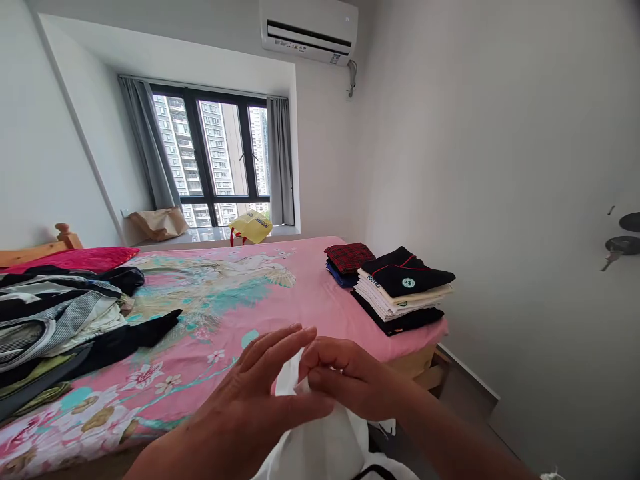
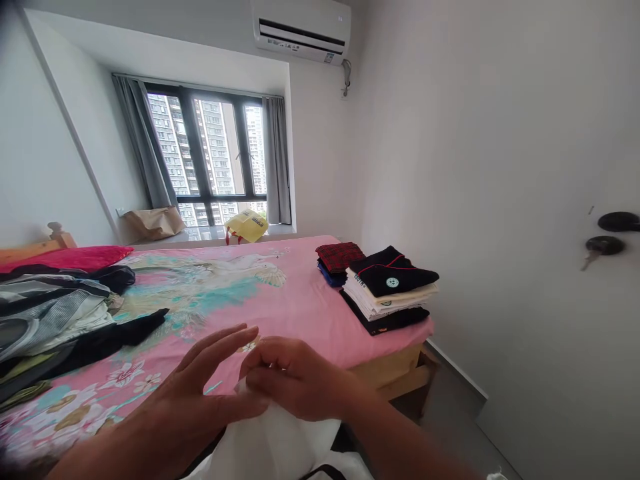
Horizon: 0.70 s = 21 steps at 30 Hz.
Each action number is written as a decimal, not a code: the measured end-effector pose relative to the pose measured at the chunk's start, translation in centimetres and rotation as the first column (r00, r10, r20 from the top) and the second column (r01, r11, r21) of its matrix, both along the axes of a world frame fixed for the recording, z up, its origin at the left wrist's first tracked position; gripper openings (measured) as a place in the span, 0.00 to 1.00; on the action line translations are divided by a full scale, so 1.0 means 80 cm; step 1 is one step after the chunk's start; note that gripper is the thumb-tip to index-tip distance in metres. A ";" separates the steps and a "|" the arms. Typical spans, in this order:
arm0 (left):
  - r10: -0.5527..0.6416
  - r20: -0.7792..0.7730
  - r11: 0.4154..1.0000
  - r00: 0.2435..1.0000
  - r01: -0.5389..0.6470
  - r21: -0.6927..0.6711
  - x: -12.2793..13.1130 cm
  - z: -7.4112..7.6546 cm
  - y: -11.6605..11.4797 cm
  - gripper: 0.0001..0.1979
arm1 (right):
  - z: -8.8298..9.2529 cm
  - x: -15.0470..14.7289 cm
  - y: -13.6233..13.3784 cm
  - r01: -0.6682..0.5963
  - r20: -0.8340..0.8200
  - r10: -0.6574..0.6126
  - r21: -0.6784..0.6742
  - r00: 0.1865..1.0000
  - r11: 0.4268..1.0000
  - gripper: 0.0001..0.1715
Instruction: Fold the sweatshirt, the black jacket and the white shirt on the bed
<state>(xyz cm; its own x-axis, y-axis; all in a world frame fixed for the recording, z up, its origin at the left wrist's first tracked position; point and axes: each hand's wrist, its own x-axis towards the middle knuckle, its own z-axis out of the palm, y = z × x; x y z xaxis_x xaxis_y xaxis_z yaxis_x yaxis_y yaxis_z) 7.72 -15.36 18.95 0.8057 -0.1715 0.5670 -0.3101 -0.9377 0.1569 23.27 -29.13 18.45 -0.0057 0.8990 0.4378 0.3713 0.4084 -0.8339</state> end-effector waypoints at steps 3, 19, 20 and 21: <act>-0.004 0.015 0.989 1.000 0.002 0.146 -0.001 0.003 0.004 0.22 | -0.008 -0.001 0.002 0.047 -0.038 -0.047 -0.009 0.998 0.999 0.11; 0.245 -0.175 0.519 0.954 -0.282 -0.807 0.009 -0.017 0.072 0.10 | -0.117 0.046 -0.096 0.538 0.311 -0.450 -0.323 0.837 0.778 0.09; 0.286 -0.173 0.510 0.943 -0.302 -0.805 0.013 -0.016 0.076 0.09 | -0.112 0.051 -0.096 0.629 0.270 -0.573 -0.226 0.774 0.744 0.10; 0.343 -0.169 0.520 0.924 -0.337 -0.785 0.016 -0.015 0.083 0.08 | -0.106 0.057 -0.098 0.713 0.206 -0.685 -0.115 0.699 0.692 0.10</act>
<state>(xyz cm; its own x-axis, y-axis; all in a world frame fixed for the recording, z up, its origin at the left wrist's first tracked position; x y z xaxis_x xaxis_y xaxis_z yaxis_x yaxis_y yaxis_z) 9.02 -8.70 17.74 0.6996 0.6304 0.3365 0.0008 -0.4716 0.8818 27.82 -36.97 9.98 0.6090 0.7254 0.3209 0.6035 -0.1611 -0.7809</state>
